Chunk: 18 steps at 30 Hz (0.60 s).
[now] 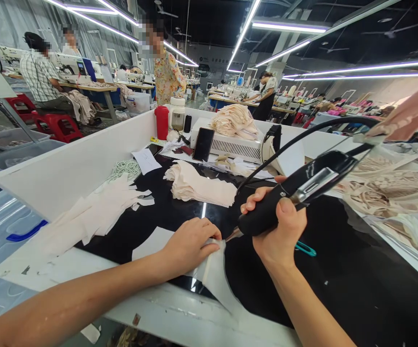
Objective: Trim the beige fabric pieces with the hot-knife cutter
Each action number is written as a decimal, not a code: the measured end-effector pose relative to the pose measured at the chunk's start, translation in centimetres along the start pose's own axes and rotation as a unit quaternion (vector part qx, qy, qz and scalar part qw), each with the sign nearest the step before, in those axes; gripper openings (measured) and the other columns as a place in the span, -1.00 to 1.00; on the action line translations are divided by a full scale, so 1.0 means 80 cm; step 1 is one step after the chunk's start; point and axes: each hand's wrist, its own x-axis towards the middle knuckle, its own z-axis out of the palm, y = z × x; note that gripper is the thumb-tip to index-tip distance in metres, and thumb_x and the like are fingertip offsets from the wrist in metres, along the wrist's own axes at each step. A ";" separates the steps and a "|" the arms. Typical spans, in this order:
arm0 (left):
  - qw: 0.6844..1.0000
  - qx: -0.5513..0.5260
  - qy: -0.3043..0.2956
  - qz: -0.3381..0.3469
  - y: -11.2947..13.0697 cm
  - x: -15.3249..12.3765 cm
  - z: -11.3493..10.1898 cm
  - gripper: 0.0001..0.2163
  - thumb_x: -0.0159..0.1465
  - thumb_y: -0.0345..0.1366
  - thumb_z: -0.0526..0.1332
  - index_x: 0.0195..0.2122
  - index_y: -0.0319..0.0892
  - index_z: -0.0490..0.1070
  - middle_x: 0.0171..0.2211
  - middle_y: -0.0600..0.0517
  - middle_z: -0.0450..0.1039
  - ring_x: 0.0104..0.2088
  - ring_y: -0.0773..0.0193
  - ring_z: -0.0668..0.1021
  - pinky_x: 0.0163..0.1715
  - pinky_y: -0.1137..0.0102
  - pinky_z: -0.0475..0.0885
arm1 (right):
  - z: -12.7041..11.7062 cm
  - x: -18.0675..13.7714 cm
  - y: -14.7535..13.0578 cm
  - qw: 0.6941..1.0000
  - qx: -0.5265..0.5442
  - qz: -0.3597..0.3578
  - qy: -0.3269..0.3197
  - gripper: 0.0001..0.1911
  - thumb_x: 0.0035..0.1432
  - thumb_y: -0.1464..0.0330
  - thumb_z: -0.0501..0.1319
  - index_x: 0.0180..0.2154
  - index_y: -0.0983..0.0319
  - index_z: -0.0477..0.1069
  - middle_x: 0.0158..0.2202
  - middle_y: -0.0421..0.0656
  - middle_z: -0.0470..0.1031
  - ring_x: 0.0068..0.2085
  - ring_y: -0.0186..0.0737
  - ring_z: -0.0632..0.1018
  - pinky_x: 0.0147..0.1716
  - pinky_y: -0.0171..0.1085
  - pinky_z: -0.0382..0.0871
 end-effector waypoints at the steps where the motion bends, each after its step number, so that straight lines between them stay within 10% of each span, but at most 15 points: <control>1: 1.000 0.001 0.003 0.004 0.000 0.000 0.000 -0.93 0.45 -0.35 0.36 -0.08 -0.10 0.54 -0.06 0.07 0.56 -0.07 0.17 0.55 0.02 0.26 0.39 | -0.001 -0.001 0.001 1.000 -0.001 0.000 0.000 -0.47 0.06 0.05 0.50 -0.02 0.10 0.44 -0.41 -0.29 0.49 -0.49 -0.32 0.46 -0.51 -0.33 0.44; 12: 0.999 0.018 0.028 0.008 0.003 -0.002 0.001 -0.75 0.37 -0.38 0.45 0.01 -0.14 0.48 -0.03 0.06 0.56 -0.03 0.15 0.56 0.01 0.25 0.45 | -0.006 -0.005 0.011 1.000 -0.007 -0.016 -0.020 -0.52 0.12 0.13 0.48 0.00 0.11 0.43 -0.40 -0.30 0.52 -0.49 -0.31 0.52 -0.51 -0.31 0.49; 18: 0.983 0.111 0.066 0.128 0.005 -0.006 0.005 -0.87 0.40 -0.42 0.41 -0.10 -0.17 0.48 -0.06 0.04 0.54 -0.03 0.17 0.55 0.03 0.28 0.44 | -0.006 -0.006 0.011 0.999 -0.013 -0.024 -0.020 -0.53 0.14 0.12 0.47 0.01 0.10 0.42 -0.40 -0.31 0.51 -0.49 -0.32 0.52 -0.52 -0.32 0.48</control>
